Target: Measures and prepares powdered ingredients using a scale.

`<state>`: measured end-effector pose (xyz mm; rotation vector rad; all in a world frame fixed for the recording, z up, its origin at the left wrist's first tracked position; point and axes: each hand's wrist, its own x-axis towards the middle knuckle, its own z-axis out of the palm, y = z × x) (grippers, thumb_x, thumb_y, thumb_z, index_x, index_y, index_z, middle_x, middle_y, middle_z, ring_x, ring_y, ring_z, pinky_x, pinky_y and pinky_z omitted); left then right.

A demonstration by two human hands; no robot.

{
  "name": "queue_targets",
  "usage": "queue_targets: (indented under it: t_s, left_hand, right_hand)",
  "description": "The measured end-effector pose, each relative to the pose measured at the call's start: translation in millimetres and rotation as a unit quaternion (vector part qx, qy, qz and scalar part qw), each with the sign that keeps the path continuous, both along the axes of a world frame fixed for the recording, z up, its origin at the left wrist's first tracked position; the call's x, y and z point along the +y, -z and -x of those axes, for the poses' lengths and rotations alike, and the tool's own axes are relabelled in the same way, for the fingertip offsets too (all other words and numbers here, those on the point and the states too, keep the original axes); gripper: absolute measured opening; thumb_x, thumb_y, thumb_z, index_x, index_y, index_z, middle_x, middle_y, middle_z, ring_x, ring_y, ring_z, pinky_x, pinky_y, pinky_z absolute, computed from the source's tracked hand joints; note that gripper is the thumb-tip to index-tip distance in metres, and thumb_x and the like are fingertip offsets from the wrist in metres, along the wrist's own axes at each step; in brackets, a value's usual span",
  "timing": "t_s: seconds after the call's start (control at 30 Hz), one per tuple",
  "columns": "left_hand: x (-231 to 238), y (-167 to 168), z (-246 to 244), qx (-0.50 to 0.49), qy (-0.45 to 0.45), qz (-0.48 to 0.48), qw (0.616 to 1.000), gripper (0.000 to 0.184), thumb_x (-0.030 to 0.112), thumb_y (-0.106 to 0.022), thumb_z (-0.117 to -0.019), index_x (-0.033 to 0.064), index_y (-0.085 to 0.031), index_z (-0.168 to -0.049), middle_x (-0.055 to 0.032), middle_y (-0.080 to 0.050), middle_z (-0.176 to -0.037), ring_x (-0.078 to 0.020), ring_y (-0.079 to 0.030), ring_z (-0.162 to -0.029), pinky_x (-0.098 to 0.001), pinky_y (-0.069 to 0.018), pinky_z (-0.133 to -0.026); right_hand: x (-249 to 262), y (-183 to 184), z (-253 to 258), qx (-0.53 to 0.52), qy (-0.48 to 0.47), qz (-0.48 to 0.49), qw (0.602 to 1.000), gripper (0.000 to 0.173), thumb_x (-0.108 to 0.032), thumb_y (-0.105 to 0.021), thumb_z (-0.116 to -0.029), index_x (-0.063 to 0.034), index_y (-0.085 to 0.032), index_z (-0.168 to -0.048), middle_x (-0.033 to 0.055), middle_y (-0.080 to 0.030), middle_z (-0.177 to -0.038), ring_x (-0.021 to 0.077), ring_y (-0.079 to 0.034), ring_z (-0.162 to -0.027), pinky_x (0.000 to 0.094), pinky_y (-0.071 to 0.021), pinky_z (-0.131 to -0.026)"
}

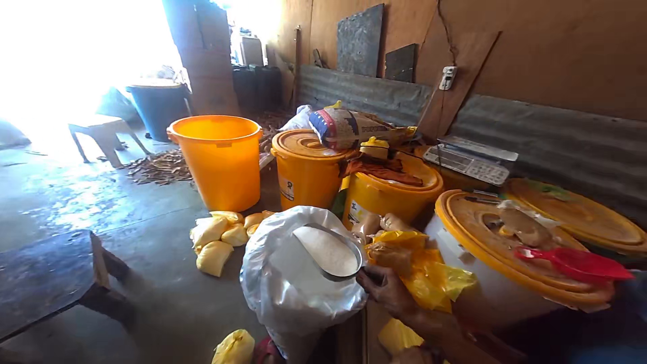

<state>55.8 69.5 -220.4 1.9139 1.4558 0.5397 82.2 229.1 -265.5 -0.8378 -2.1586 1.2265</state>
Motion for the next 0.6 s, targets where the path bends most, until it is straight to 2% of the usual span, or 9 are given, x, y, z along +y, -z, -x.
queue_targets:
  t_s: [0.03, 0.07, 0.1, 0.17, 0.27, 0.37, 0.47, 0.6]
  left_hand:
    - [20.6, 40.0, -8.6, -0.029, 0.022, -0.031, 0.999, 0.052, 0.003, -0.077, -0.0774, -0.0053, -0.064, -0.127, -0.0238, -0.069, -0.119, -0.0389, -0.067, -0.111, -0.0552, -0.0528, -0.095]
    - [35.7, 61.3, -13.3, -0.038, 0.039, -0.041, 0.998, 0.056, 0.005, -0.079, -0.0759, 0.0004, -0.064, -0.13, -0.0207, -0.069, -0.12, -0.0379, -0.068, -0.108, -0.058, -0.0547, -0.092]
    - [45.5, 67.8, -14.4, -0.038, 0.051, -0.034, 0.997, 0.062, 0.005, -0.078, -0.0757, 0.0058, -0.061, -0.136, -0.0181, -0.069, -0.122, -0.0363, -0.069, -0.109, -0.0593, -0.0558, -0.091]
    - [54.2, 62.3, -10.7, -0.054, 0.06, -0.029, 0.996, 0.07, 0.003, -0.077, -0.0758, 0.0097, -0.058, -0.142, -0.0158, -0.068, -0.127, -0.0336, -0.068, -0.113, -0.0581, -0.0557, -0.095]
    - [60.9, 47.8, -5.1, -0.091, 0.039, -0.03, 0.995, 0.074, 0.001, -0.076, -0.0761, 0.0086, -0.054, -0.147, -0.017, -0.068, -0.129, -0.0318, -0.069, -0.111, -0.0553, -0.056, -0.096]
    - [68.2, 41.1, -1.2, -0.14, 0.013, -0.021, 0.99, 0.075, 0.003, -0.072, -0.0776, 0.0087, -0.051, -0.149, -0.016, -0.07, -0.122, -0.0269, -0.072, -0.094, -0.0499, -0.0598, -0.084]
    - [75.1, 34.2, 2.2, -0.169, -0.001, 0.014, 0.986, 0.084, 0.006, -0.07, -0.0777, 0.0116, -0.041, -0.157, -0.0159, -0.071, -0.115, -0.023, -0.071, -0.076, -0.0451, -0.0615, -0.069]
    - [76.5, 19.6, 9.2, -0.203, 0.005, 0.022, 0.979, 0.088, 0.005, -0.069, -0.0778, 0.0108, -0.036, -0.159, -0.0137, -0.071, -0.11, -0.0178, -0.068, -0.065, -0.0372, -0.0589, -0.057]
  right_hand:
    - [-4.3, -9.2, -17.7, 0.018, 0.004, -0.003, 1.0, 0.023, -0.024, -0.066, -0.0993, -0.0032, -0.074, -0.106, 0.0024, -0.071, -0.083, 0.0064, -0.065, -0.069, 0.0259, -0.0565, -0.067]
    - [-8.5, -19.6, -36.5, 0.032, 0.01, -0.011, 0.999, 0.022, -0.022, -0.066, -0.0995, -0.0031, -0.074, -0.106, 0.0015, -0.071, -0.083, 0.0049, -0.064, -0.068, 0.0237, -0.0557, -0.066]
    - [-13.3, -31.3, -56.5, 0.041, 0.019, -0.023, 0.999, 0.021, -0.021, -0.066, -0.0995, -0.003, -0.074, -0.106, 0.0009, -0.072, -0.085, 0.0038, -0.064, -0.069, 0.022, -0.0561, -0.066]
    - [-25.0, -56.5, -99.0, 0.051, 0.047, -0.043, 0.997, 0.02, -0.018, -0.067, -0.0988, -0.0023, -0.074, -0.108, 0.0004, -0.073, -0.088, 0.0026, -0.065, -0.071, 0.0203, -0.057, -0.068]
    - [-47.9, -91.2, -163.5, 0.049, 0.096, -0.072, 0.992, 0.018, -0.016, -0.066, -0.0988, -0.003, -0.074, -0.108, -0.0026, -0.072, -0.086, -0.0002, -0.064, -0.069, 0.0176, -0.0561, -0.065]
    - [-70.1, -106.2, -227.5, 0.049, 0.127, -0.093, 0.986, 0.019, -0.016, -0.066, -0.0993, -0.004, -0.074, -0.11, -0.002, -0.071, -0.085, 0.0025, -0.062, -0.065, 0.0183, -0.0539, -0.059]
    - [-99.3, -108.5, -281.8, 0.03, 0.168, -0.103, 0.98, 0.021, -0.024, -0.067, -0.0989, -0.0074, -0.075, -0.109, -0.0021, -0.07, -0.082, 0.0038, -0.062, -0.063, 0.0186, -0.0538, -0.057]
    - [-131.1, -102.2, -330.2, 0.008, 0.173, -0.11, 0.979, 0.021, -0.027, -0.068, -0.0986, -0.0096, -0.076, -0.105, -0.004, -0.071, -0.08, 0.0014, -0.062, -0.065, 0.0173, -0.0543, -0.059]
